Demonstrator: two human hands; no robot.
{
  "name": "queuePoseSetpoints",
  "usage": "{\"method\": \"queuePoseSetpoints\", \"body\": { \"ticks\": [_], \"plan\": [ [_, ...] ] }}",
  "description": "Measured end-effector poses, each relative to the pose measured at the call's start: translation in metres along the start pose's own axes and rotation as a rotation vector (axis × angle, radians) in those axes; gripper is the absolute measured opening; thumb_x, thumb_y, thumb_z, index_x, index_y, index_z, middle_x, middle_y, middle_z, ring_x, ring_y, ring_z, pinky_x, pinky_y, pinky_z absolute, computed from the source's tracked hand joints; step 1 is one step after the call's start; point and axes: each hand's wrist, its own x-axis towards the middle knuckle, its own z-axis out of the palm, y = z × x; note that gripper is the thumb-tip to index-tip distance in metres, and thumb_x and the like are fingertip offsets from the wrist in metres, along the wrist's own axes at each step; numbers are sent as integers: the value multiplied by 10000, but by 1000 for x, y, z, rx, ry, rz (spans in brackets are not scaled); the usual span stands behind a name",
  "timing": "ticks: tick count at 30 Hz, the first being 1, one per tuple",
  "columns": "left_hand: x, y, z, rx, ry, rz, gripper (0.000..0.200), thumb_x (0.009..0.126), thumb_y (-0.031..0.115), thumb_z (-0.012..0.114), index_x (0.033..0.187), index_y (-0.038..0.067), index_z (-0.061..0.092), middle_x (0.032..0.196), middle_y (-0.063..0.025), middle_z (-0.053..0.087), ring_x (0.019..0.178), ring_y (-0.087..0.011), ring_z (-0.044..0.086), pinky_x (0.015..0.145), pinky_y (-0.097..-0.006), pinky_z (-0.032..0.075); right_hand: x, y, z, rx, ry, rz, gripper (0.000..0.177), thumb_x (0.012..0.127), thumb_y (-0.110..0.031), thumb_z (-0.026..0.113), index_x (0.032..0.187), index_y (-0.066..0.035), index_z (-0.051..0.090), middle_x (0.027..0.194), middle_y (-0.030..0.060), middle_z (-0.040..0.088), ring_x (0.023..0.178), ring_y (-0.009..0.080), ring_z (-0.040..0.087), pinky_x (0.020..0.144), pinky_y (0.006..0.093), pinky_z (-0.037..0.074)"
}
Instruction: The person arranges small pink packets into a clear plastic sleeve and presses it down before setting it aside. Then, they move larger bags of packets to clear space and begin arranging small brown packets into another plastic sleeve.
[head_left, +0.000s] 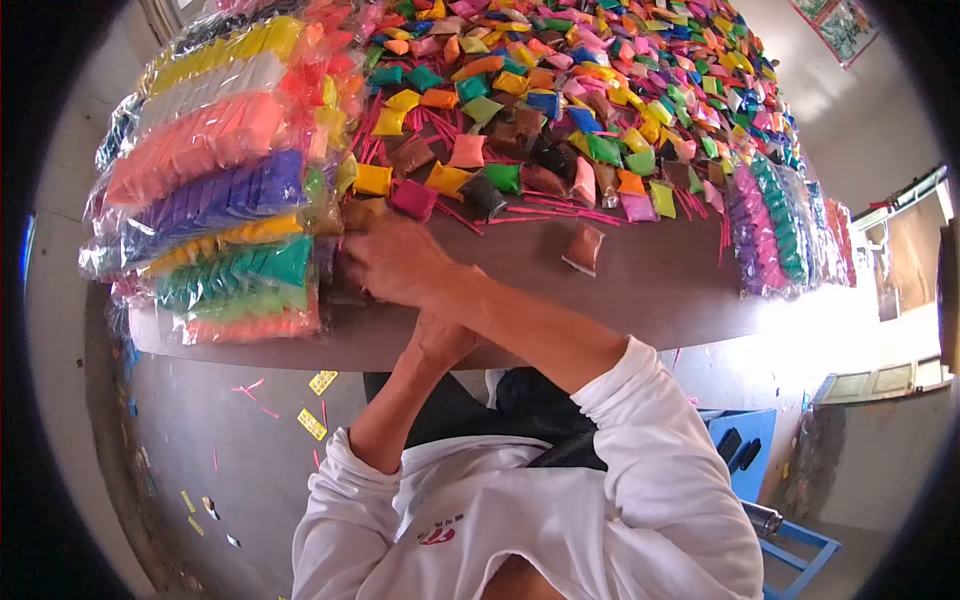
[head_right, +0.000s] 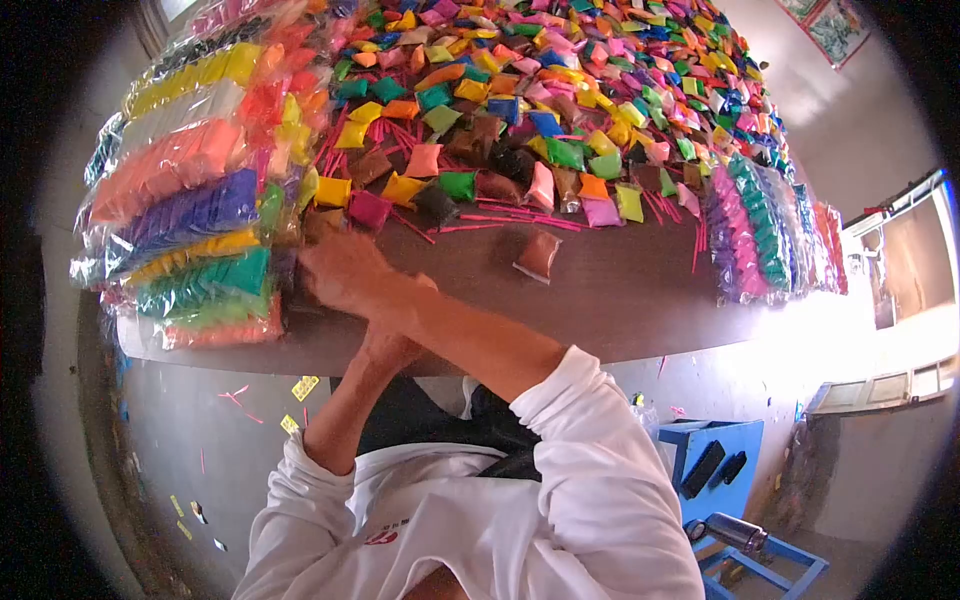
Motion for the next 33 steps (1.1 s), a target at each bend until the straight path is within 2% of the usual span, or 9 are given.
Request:
{"method": "queuePoseSetpoints", "body": {
  "ticks": [5,7,11,15,18,21,27,30,33],
  "plan": [
    [5,5,-12,29,-59,-57,195,798,182,713,755,46,581,857,-112,575,855,-308,574,782,-439,435,18,85,-67,-181,272,68,147,736,-119,658,859,-42,683,857,167,666,834,342,651,768,457,523],
    [7,9,-14,20,-48,-67,164,798,161,708,715,48,624,867,-109,600,849,-313,580,788,-431,438,16,122,-91,-455,237,265,128,750,-113,643,855,-56,689,830,153,675,842,349,649,805,487,503],
    [9,9,-15,23,-37,-57,204,782,167,722,747,43,564,840,-116,569,831,-338,568,780,-458,436,-4,205,-103,-434,54,426,391,756,-191,673,1133,-94,642,1128,126,639,1064,343,595,953,493,446],
    [11,13,-17,23,-39,-76,212,785,170,723,738,42,561,837,-118,574,838,-339,572,782,-461,436,-6,206,-109,-343,-85,503,444,763,-209,678,1201,-158,630,1301,112,515,1229,356,495,1015,537,391],
    [9,11,-15,22,-28,-64,215,787,174,723,741,42,560,840,-114,576,839,-337,573,782,-459,435,-1,194,-109,-465,-163,438,576,721,-287,729,1274,-193,593,1255,122,536,1193,366,520,1006,493,417],
    [10,11,-15,25,-27,-61,213,788,175,723,736,43,564,844,-111,582,840,-336,576,779,-457,437,0,196,-97,-511,-80,428,468,722,-262,734,1180,-197,661,1212,112,551,1199,359,517,984,464,430],
    [9,9,-15,4,-5,-72,205,782,166,725,729,43,570,849,-113,594,846,-339,579,767,-459,438,3,221,-99,-235,126,331,336,797,-231,706,1104,-93,695,1096,135,627,1091,336,590,920,419,475],
    [9,11,-15,-2,-33,-92,202,778,165,727,736,35,576,860,-116,598,857,-346,579,770,-463,438,-15,214,-124,-11,15,401,400,817,-290,709,1159,-86,675,1112,161,642,1089,309,607,968,421,461],
    [11,13,-16,8,-51,-102,187,776,155,724,750,29,589,874,-123,601,863,-353,580,774,-465,440,-39,216,-143,-26,136,306,393,819,-203,734,1171,-45,658,1145,141,648,1013,247,642,867,345,509]
  ]
}}
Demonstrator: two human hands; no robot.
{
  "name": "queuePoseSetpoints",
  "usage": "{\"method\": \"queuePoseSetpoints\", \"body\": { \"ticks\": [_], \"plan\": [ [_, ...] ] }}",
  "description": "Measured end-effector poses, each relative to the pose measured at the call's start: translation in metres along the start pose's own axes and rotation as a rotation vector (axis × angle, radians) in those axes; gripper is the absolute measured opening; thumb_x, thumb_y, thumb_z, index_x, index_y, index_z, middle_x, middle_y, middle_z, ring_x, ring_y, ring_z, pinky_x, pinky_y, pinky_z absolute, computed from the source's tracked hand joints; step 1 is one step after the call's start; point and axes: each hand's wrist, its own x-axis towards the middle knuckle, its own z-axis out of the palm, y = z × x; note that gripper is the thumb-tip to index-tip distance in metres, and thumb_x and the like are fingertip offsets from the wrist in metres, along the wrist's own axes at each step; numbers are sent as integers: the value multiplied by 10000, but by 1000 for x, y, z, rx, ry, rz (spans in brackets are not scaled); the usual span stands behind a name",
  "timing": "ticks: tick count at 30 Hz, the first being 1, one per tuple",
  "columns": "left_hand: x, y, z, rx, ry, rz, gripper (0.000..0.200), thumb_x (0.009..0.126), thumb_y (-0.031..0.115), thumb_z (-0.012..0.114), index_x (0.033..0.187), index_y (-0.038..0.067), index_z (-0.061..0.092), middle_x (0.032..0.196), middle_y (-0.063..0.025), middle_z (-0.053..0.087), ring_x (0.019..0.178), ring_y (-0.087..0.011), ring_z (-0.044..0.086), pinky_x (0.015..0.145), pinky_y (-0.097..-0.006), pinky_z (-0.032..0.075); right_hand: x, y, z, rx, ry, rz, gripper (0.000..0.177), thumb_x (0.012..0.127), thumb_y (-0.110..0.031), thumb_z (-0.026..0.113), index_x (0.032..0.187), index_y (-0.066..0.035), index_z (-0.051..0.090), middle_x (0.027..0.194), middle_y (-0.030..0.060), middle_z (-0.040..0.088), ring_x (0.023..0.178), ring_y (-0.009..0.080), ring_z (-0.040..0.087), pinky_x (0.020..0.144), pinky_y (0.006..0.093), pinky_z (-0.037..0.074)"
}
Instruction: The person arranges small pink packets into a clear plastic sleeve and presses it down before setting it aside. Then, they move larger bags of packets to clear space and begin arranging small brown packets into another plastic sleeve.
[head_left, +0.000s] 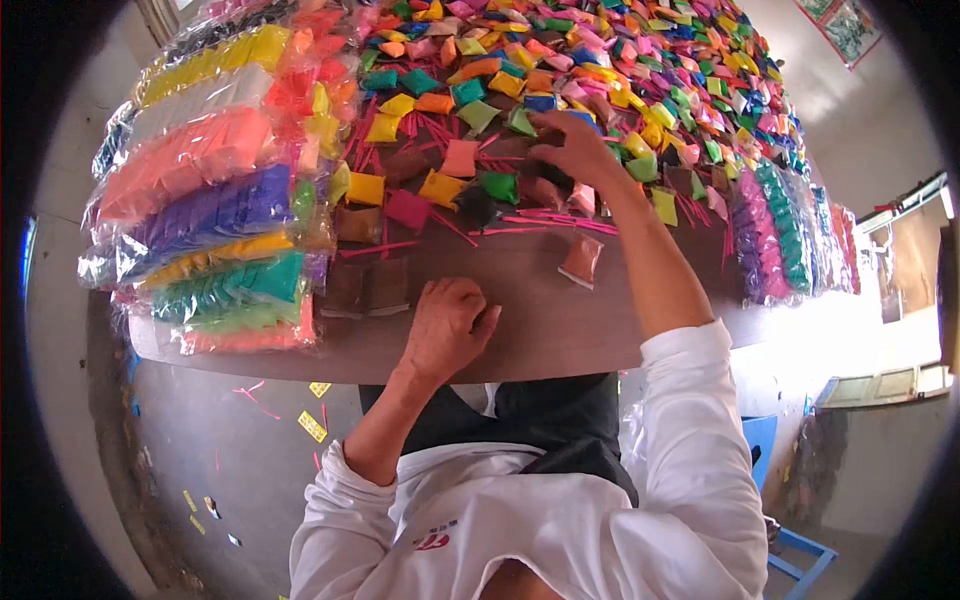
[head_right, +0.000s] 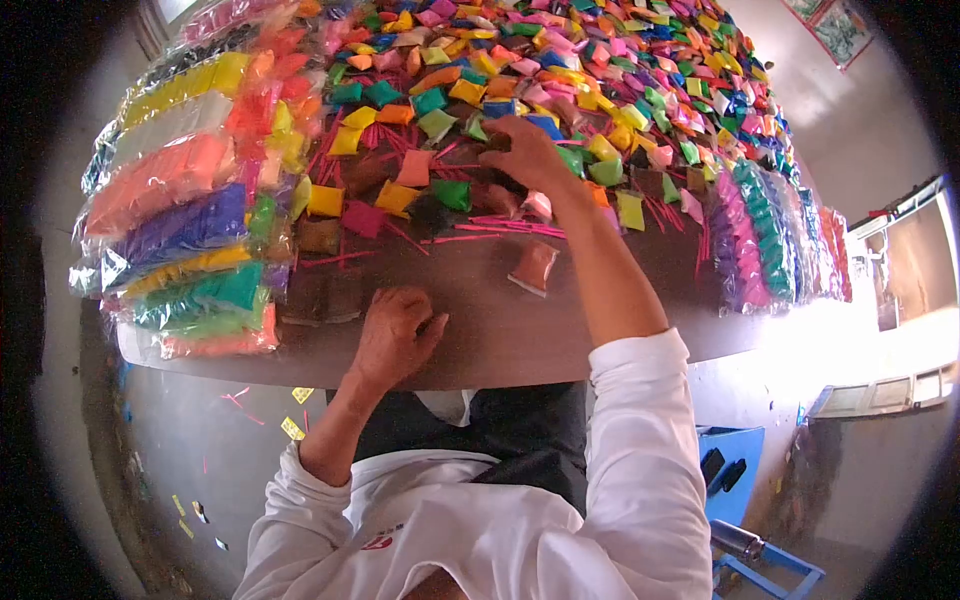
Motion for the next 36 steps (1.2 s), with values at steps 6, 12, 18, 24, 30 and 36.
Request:
{"method": "queuePoseSetpoints", "body": {
  "ticks": [6,12,18,24,30,36],
  "plan": [
    [2,1,-1,52,-34,-20,171,803,166,707,752,19,637,900,-116,614,900,-321,586,806,-448,441,-56,-16,-47,924,29,316,334,925,-40,584,1258,-33,569,1155,74,653,988,162,656,783,275,528],
    [1,1,1,8,-2,-20,210,857,203,683,767,19,636,868,-115,613,842,-329,588,774,-447,438,-113,-27,-43,1297,19,485,367,942,-128,616,1283,-18,533,1114,96,665,923,180,684,740,276,547],
    [1,1,-4,-162,-18,-105,339,928,322,617,794,10,636,812,-135,620,792,-337,582,753,-426,427,-148,-46,-22,1387,-8,479,203,938,-185,649,1100,-64,636,923,-6,657,788,113,640,672,230,498],
    [1,0,-7,-247,16,-96,402,941,379,586,782,12,628,796,-137,620,784,-340,584,766,-416,420,-166,-68,-5,1183,-148,442,202,946,-163,618,1119,-59,634,929,-2,650,758,90,602,673,242,490],
    [2,-5,-9,-189,-98,-83,390,894,377,652,809,-3,638,825,-149,616,826,-339,590,779,-406,437,-171,-102,13,653,-342,263,285,952,-167,612,1167,19,607,943,27,630,833,89,573,730,258,484],
    [2,-3,-8,-156,-57,-48,405,842,385,703,838,-18,656,903,-166,641,887,-356,597,828,-422,447,-170,-102,17,885,-283,293,310,911,-207,664,1103,34,625,954,96,672,874,151,618,809,304,490]
  ]
}}
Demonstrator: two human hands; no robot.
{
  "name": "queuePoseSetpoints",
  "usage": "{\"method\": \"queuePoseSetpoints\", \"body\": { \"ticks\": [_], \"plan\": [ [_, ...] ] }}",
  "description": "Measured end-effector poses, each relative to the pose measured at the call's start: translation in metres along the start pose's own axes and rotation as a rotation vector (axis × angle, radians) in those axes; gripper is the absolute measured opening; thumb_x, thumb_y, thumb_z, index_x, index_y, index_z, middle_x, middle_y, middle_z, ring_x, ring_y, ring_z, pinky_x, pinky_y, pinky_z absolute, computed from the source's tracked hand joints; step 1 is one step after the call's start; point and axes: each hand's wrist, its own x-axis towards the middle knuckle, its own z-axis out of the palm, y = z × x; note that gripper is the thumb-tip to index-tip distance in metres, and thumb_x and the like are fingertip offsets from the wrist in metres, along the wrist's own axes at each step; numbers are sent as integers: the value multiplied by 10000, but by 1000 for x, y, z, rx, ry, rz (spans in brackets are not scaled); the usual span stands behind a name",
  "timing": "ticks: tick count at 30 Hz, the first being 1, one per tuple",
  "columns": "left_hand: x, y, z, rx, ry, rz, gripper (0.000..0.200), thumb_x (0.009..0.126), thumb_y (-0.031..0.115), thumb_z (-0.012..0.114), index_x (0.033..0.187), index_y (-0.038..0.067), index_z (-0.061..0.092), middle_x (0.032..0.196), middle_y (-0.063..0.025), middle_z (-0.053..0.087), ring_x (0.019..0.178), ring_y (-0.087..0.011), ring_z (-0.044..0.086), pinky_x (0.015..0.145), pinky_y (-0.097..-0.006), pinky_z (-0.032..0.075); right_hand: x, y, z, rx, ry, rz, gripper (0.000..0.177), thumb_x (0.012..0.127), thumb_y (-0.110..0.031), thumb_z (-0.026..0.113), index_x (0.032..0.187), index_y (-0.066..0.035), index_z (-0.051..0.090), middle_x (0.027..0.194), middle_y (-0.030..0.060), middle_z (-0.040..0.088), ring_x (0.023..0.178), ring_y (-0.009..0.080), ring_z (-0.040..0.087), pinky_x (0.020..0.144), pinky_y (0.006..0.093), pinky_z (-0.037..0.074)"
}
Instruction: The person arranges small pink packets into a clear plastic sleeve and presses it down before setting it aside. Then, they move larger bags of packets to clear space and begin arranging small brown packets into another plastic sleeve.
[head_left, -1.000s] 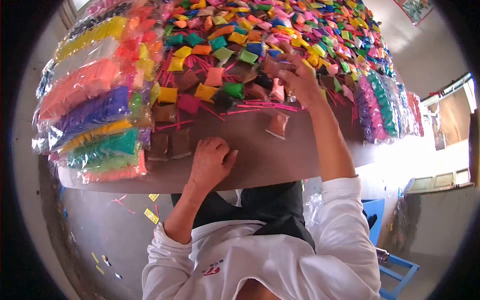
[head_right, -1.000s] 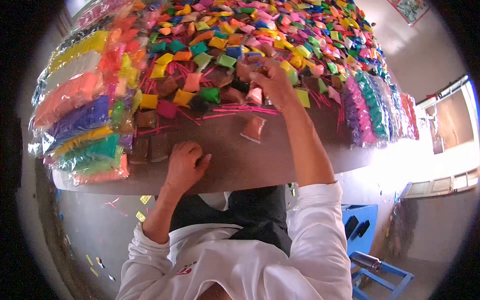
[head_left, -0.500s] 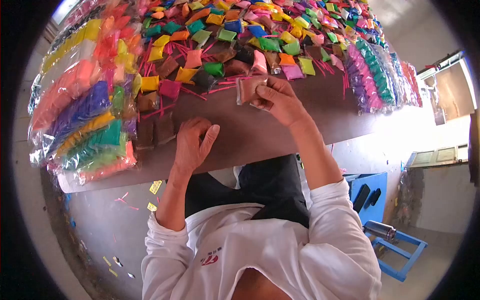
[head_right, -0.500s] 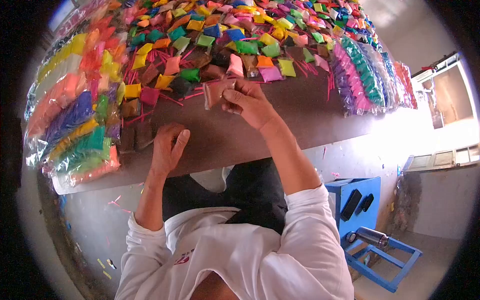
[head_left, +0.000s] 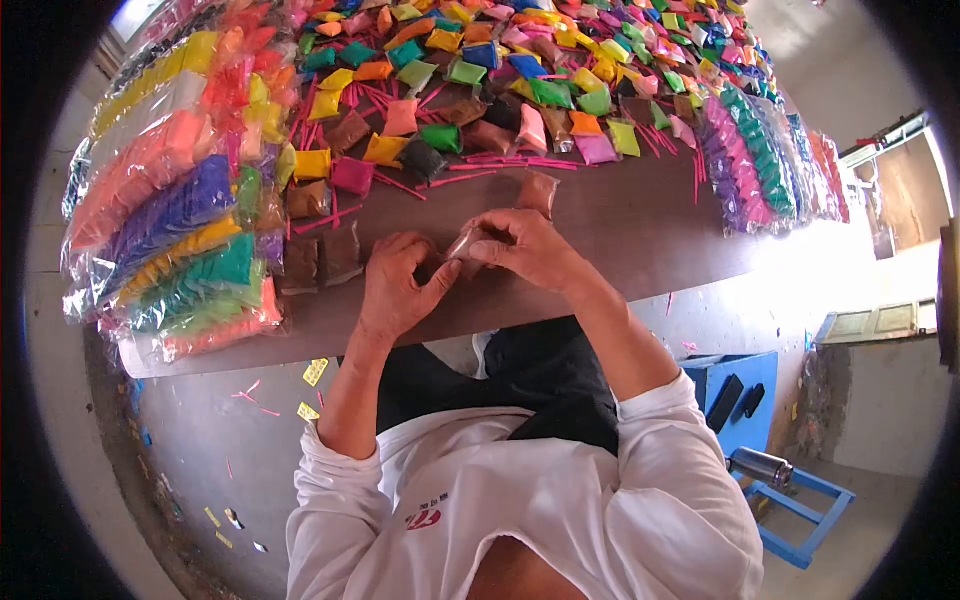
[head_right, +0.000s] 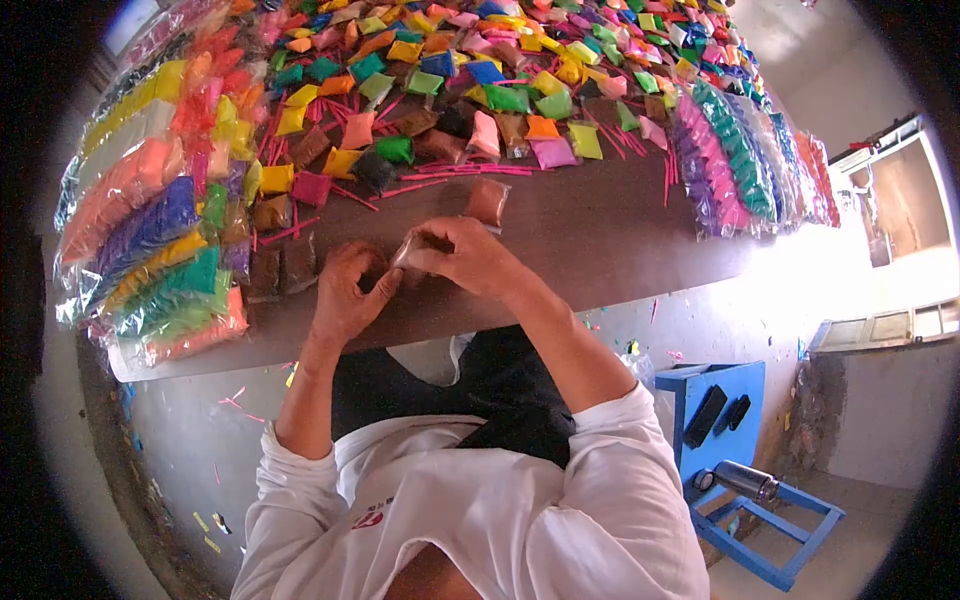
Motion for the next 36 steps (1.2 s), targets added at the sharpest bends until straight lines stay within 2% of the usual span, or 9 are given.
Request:
{"method": "queuePoseSetpoints", "body": {
  "ticks": [5,8,11,14,17,23,26,29,36],
  "plan": [
    [-2,-6,4,-15,53,43,427,831,425,696,789,2,651,868,-141,638,854,-355,601,814,-435,437,-4,-12,4,268,-47,85,279,919,-204,648,1083,22,638,933,114,681,859,168,628,807,320,492],
    [0,-4,3,6,54,52,399,847,401,681,796,6,658,877,-140,643,864,-354,602,815,-440,437,2,6,2,-211,16,-38,295,956,-199,623,1122,45,637,971,65,696,870,115,601,778,278,491],
    [0,-3,4,28,39,27,353,860,359,667,797,12,662,882,-139,645,861,-350,601,803,-442,435,4,-12,2,-572,277,-216,278,900,-206,641,1072,10,671,896,204,670,877,204,661,785,336,506],
    [-1,-5,5,19,24,0,323,866,333,656,801,17,666,878,-139,645,854,-348,598,787,-445,431,17,1,-18,-539,206,-67,289,916,-188,627,1123,8,671,956,170,697,907,187,661,799,329,510],
    [-1,-5,5,22,14,1,329,866,341,652,814,17,672,862,-143,643,849,-352,595,777,-449,427,16,-5,-18,-195,119,23,287,923,-160,630,1152,10,666,1010,111,708,892,166,644,782,305,507],
    [0,3,-1,23,14,0,372,876,379,637,867,11,688,861,-162,649,863,-373,591,794,-462,423,13,-10,-4,77,31,108,323,936,-152,639,1234,-27,630,1071,-11,647,851,55,559,725,221,470],
    [-1,-7,2,-21,-26,-18,366,891,370,624,888,10,691,874,-172,651,877,-384,592,811,-468,421,14,-8,13,476,91,199,292,936,-173,647,1201,-50,647,1026,-20,653,808,42,536,695,206,444],
    [-2,-12,7,-53,29,23,353,909,357,608,899,14,690,900,-175,652,897,-391,592,825,-480,417,14,6,25,502,22,162,246,937,-198,652,1139,-58,666,959,-27,660,747,31,516,638,191,422],
    [-3,-4,1,55,-56,42,371,935,383,575,922,32,690,977,-165,657,962,-380,579,855,-487,404,10,7,36,279,138,130,257,937,-260,668,1033,-22,671,802,-31,615,616,26,482,527,181,383]
  ]
}}
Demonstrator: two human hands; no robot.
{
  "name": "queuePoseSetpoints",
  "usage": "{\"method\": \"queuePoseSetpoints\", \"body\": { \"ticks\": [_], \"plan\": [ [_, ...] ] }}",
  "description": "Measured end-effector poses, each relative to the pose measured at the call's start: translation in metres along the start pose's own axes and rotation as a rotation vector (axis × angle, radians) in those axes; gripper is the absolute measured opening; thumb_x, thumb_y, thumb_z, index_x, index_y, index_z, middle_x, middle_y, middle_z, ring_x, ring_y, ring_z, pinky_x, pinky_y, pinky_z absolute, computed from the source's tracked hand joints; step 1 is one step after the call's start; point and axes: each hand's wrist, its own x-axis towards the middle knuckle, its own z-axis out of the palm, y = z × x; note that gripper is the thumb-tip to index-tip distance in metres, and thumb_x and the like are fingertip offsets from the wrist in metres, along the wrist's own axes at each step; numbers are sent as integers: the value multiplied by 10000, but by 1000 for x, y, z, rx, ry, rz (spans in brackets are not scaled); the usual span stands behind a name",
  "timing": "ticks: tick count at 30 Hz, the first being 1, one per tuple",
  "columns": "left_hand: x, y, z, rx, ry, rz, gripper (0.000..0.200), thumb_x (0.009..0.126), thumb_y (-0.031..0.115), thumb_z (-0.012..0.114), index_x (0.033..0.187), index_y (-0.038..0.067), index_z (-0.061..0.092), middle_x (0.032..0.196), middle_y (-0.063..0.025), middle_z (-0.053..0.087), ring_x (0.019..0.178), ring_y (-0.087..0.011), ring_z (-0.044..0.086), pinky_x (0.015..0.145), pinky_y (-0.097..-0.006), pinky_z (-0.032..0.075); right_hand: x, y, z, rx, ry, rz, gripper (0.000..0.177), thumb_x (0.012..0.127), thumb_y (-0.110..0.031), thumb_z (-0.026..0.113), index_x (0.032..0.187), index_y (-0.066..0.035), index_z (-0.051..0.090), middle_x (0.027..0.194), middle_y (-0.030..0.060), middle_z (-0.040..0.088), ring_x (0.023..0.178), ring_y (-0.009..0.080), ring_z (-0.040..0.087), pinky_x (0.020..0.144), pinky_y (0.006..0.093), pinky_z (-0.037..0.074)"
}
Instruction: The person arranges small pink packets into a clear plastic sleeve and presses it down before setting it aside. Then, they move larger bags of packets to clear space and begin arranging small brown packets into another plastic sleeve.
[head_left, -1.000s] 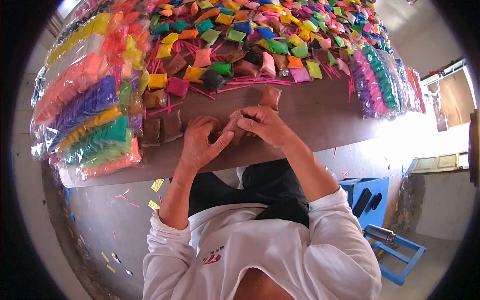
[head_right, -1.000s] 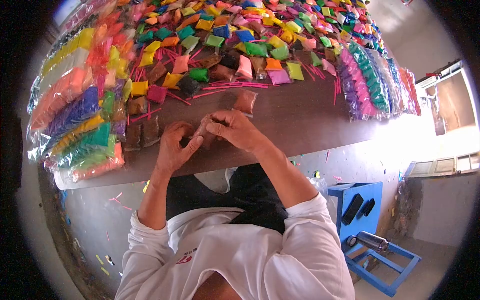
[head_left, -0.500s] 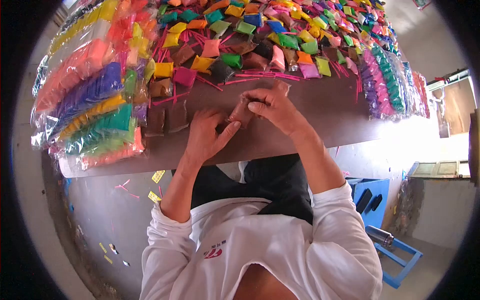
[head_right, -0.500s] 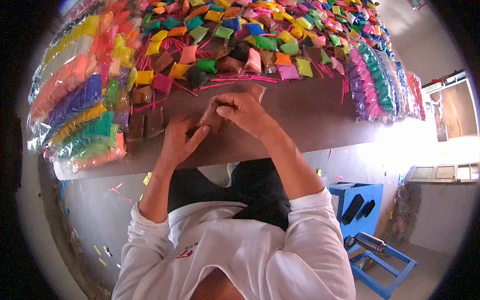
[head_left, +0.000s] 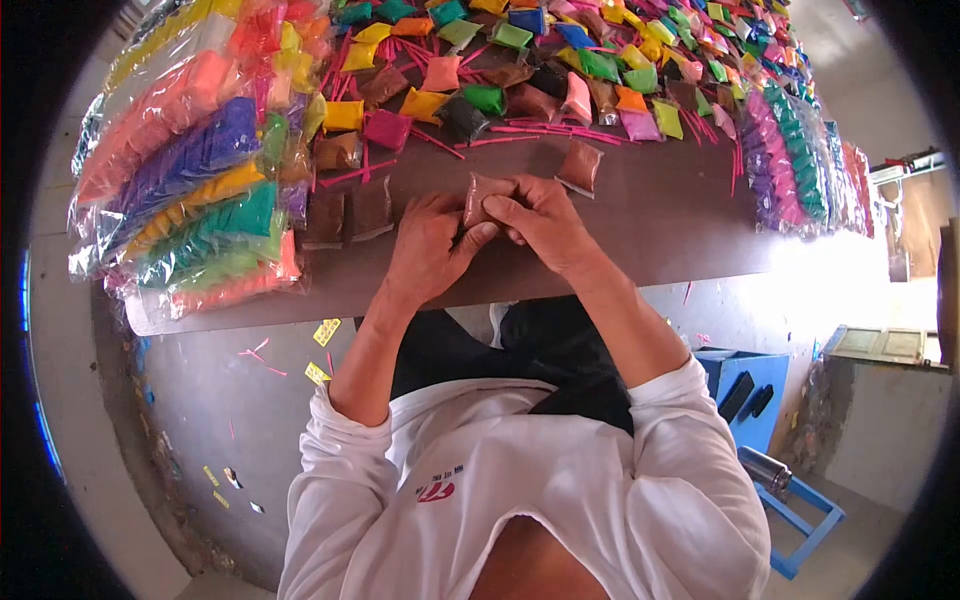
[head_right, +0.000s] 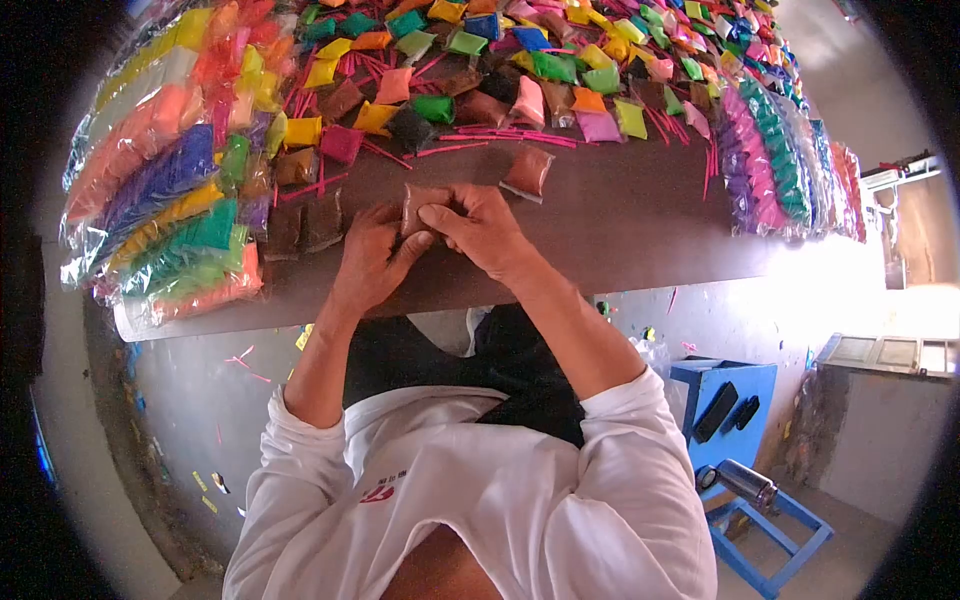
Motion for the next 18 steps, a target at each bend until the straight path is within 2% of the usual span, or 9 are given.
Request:
{"method": "queuePoseSetpoints", "body": {
  "ticks": [4,7,10,13,18],
  "plan": [
    [0,-3,0,-40,1,30,428,979,404,498,962,10,665,980,-222,639,952,-438,567,857,-492,408,-1,-2,2,-5,18,26,286,952,-287,643,1003,-7,668,743,-37,575,609,31,484,518,192,388],
    [3,0,-3,-168,-35,-42,483,990,427,461,918,-8,659,955,-238,633,946,-456,559,850,-495,409,-3,-9,3,17,-34,52,299,960,-316,627,1001,-23,669,736,-43,565,595,28,469,499,192,371],
    [-1,-6,3,-62,25,-8,443,986,416,477,887,41,690,921,-172,648,941,-400,568,853,-483,398,-2,-8,3,8,-29,72,289,963,-320,622,1005,-38,671,731,-49,556,591,23,458,484,189,354],
    [-1,-2,-3,-120,-7,-43,485,1001,423,447,855,25,683,905,-179,639,942,-401,564,847,-488,388,1,-6,5,29,1,75,287,966,-319,619,1010,-39,669,725,-52,550,595,21,459,479,186,347],
    [0,-8,0,-287,23,-83,551,1022,439,397,824,0,665,813,-188,617,836,-402,569,767,-473,405,-1,-10,4,103,1,113,301,970,-334,611,1010,-42,669,739,-44,560,596,30,471,472,186,341]
  ]
}}
